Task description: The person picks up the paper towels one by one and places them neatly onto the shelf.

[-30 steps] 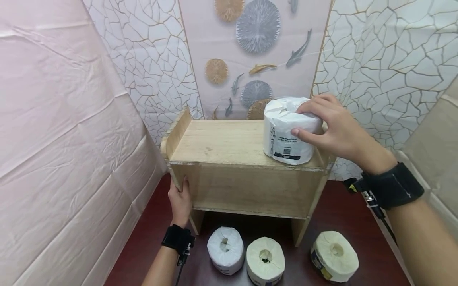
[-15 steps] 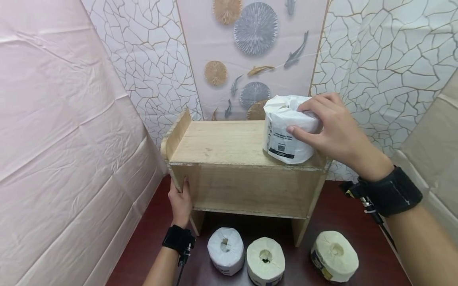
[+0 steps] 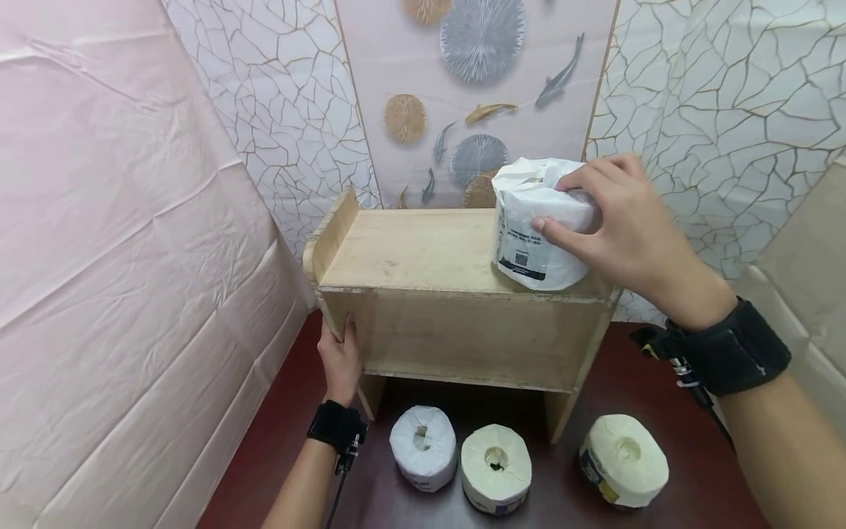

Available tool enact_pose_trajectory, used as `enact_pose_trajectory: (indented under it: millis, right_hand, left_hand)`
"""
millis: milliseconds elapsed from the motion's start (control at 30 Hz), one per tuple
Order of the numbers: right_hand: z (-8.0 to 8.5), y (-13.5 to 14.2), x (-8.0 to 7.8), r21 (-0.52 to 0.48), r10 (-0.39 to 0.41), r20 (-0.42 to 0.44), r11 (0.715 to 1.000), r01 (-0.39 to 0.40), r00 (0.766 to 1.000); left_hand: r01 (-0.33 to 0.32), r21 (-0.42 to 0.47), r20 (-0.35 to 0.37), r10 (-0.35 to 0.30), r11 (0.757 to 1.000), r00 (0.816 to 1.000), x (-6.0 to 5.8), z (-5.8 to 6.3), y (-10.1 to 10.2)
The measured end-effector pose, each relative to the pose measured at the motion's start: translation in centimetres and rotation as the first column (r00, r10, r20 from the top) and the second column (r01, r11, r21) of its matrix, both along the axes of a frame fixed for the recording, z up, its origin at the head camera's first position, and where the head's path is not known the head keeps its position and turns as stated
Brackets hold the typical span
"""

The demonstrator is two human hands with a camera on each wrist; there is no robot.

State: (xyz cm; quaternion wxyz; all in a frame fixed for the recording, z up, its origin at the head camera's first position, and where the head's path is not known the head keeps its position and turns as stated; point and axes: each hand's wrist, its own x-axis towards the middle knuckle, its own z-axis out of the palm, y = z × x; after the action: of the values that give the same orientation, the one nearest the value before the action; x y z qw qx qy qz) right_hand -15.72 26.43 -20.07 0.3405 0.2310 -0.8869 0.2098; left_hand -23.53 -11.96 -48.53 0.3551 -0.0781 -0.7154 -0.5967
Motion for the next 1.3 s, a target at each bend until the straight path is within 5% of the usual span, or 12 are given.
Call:
enact_pose_trajectory:
  millis: [567,1300]
  right_hand:
    - [0.5,-0.5,0.5,0.031,-0.063,0.034,0.998,0.062,0.997]
    - [0.2,-2.3,-0.3,0.042,-0.07,-0.018,0.997,0.071,0.997]
  left_hand:
    - [0.004,0.015,0.005,-0.004,1.0,1.0,-0.5,0.0,1.3]
    - [0.024,-0.022,-0.058,-0.025,0.999,0.998,-0.7,-0.3,-0.1]
